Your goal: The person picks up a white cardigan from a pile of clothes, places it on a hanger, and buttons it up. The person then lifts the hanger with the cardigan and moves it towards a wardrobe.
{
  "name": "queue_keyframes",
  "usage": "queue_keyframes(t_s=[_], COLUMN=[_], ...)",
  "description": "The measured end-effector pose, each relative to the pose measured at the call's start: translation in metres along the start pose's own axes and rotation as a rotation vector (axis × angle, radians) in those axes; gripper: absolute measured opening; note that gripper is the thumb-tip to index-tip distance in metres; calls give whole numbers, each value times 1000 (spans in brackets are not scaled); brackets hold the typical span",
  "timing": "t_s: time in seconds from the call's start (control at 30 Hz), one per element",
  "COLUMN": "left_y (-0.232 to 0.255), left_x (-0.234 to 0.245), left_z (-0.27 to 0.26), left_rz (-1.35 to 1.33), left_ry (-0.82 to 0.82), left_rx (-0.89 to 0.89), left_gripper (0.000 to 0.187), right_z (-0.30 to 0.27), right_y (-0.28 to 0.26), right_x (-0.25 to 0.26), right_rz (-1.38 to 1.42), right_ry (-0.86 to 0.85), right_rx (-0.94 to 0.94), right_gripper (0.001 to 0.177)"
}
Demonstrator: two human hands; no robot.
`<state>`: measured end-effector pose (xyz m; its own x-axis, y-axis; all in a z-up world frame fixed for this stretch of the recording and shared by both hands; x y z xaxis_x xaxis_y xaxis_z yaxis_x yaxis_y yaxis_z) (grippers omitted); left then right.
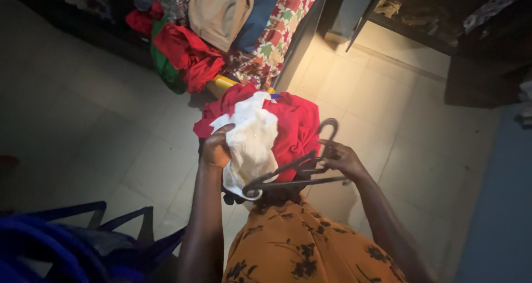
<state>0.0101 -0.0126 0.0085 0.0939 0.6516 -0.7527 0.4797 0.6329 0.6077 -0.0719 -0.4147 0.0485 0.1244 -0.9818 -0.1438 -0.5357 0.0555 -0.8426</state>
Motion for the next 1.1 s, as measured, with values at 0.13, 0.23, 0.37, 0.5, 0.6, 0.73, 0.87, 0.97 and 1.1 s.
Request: queue_keyframes(t_s=[0.13,0.23,0.37,0.5,0.6,0.73,0.87,0.97,1.1], left_y=[8,3,11,34,45,50,43,30,22], left_x=[-25,-46,-79,-122,-157,-199,-232,-253,-274], left_z=[-24,-35,-42,-50,-50,-35,-18,-10,2], left_rz=[39,-34,-90,-128,-126,-145,-139,-137,-123], left_ry=[34,-75,-120,-281,-276,-390,-467,-452,-412], left_rx=[-72,-89,-164,-152,-202,-206,-185,-175,-209], left_gripper=[58,59,65,70,78,78,71,69,65], right_z=[17,32,54,63,60,48,39,37,38], right_y=[-29,-25,-4,22,21,7,-19,-34,-39], right_x=[-52,-80,-93,-78,-52,-21,-5,-8,7], right_rz=[28,-58,8,-5,216,379,359,95,-148], right_ry=[-229,-223,-236,-236,-305,-234,-53,-53,200], right_rx=[107,142,136,147,337,483,392,420,356], right_gripper=[86,93,72,29,22,39,55,14,14])
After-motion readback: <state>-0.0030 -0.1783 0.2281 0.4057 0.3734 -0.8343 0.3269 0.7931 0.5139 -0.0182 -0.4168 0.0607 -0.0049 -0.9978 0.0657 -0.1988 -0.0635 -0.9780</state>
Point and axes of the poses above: each hand's wrist, its own z-axis towards the middle knuckle, its own x-axis out of the back of the hand, y = z × x, the point moved 3 cm from there along z, towards the middle knuckle, and after that the axes turned 10 degrees about z, right-handed, at the moved point
